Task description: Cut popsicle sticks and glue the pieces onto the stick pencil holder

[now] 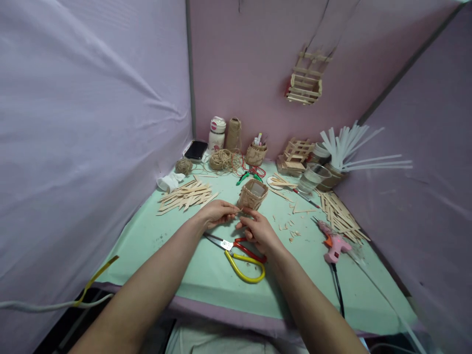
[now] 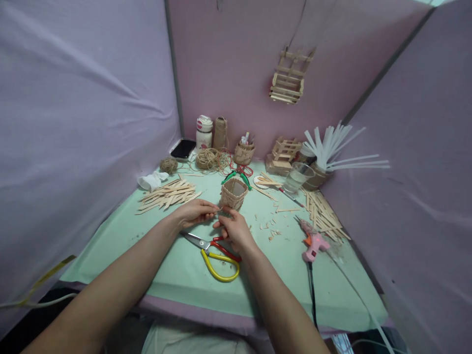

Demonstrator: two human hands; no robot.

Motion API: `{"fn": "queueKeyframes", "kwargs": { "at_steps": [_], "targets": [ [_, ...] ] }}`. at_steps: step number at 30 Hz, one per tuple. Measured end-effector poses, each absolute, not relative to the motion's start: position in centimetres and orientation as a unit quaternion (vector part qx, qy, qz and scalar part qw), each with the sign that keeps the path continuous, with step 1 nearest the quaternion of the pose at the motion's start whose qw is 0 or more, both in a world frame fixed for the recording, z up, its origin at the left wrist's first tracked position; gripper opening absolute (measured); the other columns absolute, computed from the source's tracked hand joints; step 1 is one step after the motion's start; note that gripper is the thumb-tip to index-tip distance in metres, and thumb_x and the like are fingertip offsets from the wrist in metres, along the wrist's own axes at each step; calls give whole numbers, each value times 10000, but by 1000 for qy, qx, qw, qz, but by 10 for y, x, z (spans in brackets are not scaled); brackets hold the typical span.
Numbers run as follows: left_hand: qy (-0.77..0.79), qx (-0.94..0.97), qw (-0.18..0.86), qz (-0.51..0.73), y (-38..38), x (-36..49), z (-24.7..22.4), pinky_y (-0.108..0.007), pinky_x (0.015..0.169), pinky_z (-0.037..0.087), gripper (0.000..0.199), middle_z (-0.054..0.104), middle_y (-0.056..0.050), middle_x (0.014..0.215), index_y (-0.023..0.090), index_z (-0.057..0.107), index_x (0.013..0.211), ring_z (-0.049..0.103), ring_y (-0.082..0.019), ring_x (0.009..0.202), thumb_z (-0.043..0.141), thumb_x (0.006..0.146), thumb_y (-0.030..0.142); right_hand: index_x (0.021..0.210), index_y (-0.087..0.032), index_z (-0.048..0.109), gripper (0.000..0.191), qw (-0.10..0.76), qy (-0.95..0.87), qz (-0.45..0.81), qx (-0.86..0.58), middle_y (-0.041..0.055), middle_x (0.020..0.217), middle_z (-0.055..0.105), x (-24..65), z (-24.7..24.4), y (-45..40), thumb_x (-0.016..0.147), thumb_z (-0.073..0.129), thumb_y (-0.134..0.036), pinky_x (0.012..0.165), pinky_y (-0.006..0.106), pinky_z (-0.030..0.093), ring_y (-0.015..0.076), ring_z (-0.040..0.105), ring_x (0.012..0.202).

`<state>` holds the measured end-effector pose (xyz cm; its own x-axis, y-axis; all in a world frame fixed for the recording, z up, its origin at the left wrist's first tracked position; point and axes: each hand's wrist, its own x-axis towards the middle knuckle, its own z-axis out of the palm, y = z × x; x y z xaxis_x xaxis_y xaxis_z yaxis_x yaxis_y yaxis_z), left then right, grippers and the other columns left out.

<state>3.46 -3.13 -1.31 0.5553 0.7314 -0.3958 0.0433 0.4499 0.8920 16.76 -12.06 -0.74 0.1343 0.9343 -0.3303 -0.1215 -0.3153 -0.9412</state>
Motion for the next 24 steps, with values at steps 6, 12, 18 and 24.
{"fn": "queueKeyframes", "kwargs": {
  "at_steps": [6,12,18,24],
  "targets": [
    [413,508,715,245,-30,35,-16,-181,523,420,161,614,-16,562,84,680,769,543,-67,516,762,644,145,770,-150,582,193,433,-401,494,-638,-42,524,555,168,-10,-118,787,559,-342,322,170,200,39,334,319],
    [419,580,647,263,-30,33,-19,-188,481,369,192,601,19,509,105,682,851,520,-82,470,697,663,142,760,-177,631,172,411,-478,355,-690,-23,512,561,173,-5,-121,838,529,-291,468,223,322,111,473,435],
    [407,732,481,259,-31,31,-18,-241,631,451,212,682,-16,658,137,718,870,609,-142,635,589,708,184,968,-220,649,260,188,-650,29,-736,64,843,722,162,5,-120,953,395,-275,608,257,357,193,643,737],
    [399,774,426,244,-30,30,-18,-264,748,441,271,728,-41,837,147,742,851,619,-185,788,536,684,201,1046,-247,588,255,67,-668,-19,-741,61,907,711,155,4,-109,961,349,-221,621,263,393,202,666,761]
  ]
}}
